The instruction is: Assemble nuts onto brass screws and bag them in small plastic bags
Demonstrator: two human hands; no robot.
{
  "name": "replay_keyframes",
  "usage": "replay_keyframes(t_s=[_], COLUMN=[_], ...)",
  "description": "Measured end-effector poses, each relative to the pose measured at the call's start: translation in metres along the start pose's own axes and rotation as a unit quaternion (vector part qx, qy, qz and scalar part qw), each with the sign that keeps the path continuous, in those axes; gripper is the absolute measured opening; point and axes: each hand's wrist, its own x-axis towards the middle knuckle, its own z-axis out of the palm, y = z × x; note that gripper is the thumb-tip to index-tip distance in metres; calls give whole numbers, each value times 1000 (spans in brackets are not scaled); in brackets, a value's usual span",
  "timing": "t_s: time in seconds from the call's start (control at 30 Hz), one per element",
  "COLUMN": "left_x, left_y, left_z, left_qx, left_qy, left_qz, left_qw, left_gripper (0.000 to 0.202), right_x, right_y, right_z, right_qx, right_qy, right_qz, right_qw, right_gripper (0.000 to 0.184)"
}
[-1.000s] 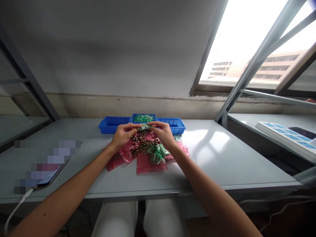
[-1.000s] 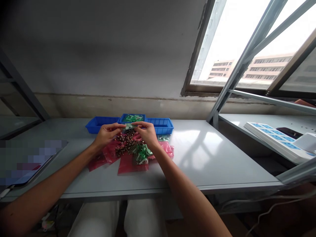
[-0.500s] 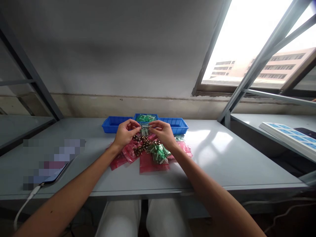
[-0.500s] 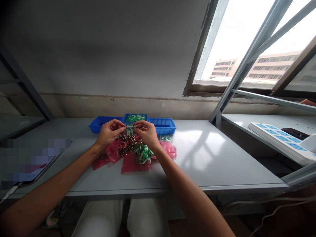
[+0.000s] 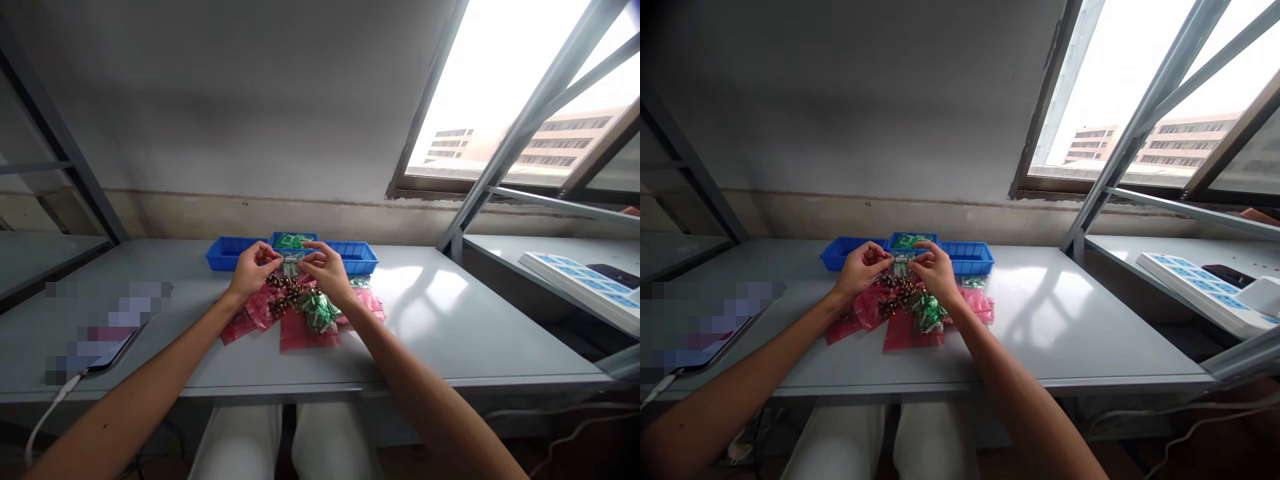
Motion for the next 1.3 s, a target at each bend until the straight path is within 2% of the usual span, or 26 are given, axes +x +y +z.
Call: replay_keyframes(t_s=[0.07, 0.17, 0.23, 0.3, 0.37, 0.4, 0.43, 0.47, 0.57, 0.63, 0.7, 0.77, 0.83, 0.9, 1.03, 1.17, 1.3], left_x=[0, 0, 0, -1, -4, -5, -7, -9, -13, -13, -13, -12, -11, -11, -12, -11, -10], left_y=[0, 3, 8, 12, 13, 13, 12, 11, 7, 7, 9, 11, 11, 11, 8, 6, 5], left_z=[-1, -4, -6, -8, -8, -7, -6, -5, -1, -1, -1, -2, -2, -3, -4, -5, -5], left_qx=[10, 63, 125, 194, 248, 266, 279, 288, 304, 304, 302, 301, 306, 314, 325, 330, 335], left_qy=[-6, -37, -45, -44, -67, -89, -113, -135, -168, -173, -170, -168, -169, -177, -188, -179, -172], left_qz=[2, 2, 14, 47, 85, 99, 110, 117, 135, 144, 148, 150, 157, 164, 167, 170, 169], left_qw=[1000, 997, 991, 979, 963, 955, 947, 941, 928, 926, 926, 926, 924, 918, 912, 911, 911], left_gripper=[32, 28, 22, 16, 10, 8, 7, 6, 6, 7, 7, 6, 6, 7, 10, 11, 10], right_x=[1, 10, 25, 46, 70, 82, 92, 101, 116, 116, 113, 111, 110, 109, 106, 101, 99], right_y=[3, 10, 11, 6, -2, -7, -11, -14, -15, -11, -9, -8, -8, -6, 4, 12, 12], right_z=[-1, -5, -9, -14, -17, -18, -18, -17, -14, -12, -10, -8, -5, 0, 14, 27, 35], right_qx=[0, -54, -124, -186, -233, -272, -321, -368, -488, -529, -544, -544, -548, -564, -623, -670, -659], right_qy=[-11, -13, 27, 92, 148, 156, 141, 101, -103, -175, -164, -135, -128, -150, -175, -145, -149], right_qz=[12, -2, -38, -75, -136, -184, -222, -243, -206, -183, -203, -225, -218, -189, -149, -152, -139], right_qw=[1000, 998, 991, 975, 951, 932, 910, 892, 842, 810, 797, 797, 797, 790, 748, 712, 724], right_gripper=[43, 27, 21, 18, 19, 20, 22, 26, 38, 42, 44, 44, 41, 36, 25, 36, 38])
